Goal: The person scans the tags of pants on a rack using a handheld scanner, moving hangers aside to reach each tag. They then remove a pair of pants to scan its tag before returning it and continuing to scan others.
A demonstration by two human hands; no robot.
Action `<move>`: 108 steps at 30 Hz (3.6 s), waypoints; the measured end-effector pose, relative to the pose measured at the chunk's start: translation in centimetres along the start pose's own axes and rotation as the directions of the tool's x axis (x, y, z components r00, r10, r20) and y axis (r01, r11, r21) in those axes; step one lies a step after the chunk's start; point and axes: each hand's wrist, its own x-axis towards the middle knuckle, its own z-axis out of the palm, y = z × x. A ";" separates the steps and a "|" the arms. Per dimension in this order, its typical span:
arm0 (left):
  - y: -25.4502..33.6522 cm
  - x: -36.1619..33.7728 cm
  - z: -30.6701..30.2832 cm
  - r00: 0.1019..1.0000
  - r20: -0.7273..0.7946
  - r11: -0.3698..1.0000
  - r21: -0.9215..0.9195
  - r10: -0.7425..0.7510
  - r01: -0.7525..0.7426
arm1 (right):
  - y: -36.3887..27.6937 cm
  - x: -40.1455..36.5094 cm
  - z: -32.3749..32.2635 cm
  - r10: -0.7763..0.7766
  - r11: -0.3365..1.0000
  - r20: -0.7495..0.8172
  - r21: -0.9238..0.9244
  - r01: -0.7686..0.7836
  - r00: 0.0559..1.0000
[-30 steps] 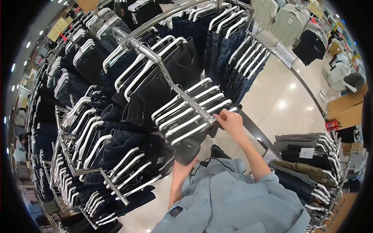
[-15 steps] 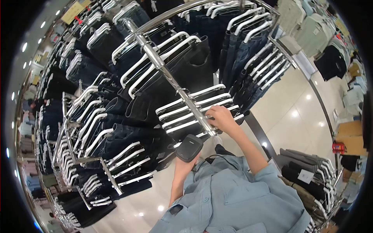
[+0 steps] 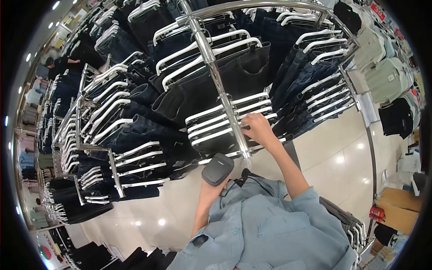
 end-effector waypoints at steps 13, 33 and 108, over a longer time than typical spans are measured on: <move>-0.3 -1.0 0.7 0.996 -0.068 0.998 -0.012 -0.055 0.054 | -1.6 -4.1 -2.9 -0.044 0.999 -0.053 0.018 0.045 0.998; -0.5 -1.3 1.9 0.986 -0.162 0.997 -0.068 -0.046 0.036 | -2.0 -6.3 -3.4 0.021 0.965 0.075 0.260 -0.040 0.997; 0.6 -1.9 -5.3 0.984 -0.173 0.999 -0.041 -0.034 0.027 | -3.5 -7.7 0.4 -0.071 0.997 0.055 -0.037 0.073 0.996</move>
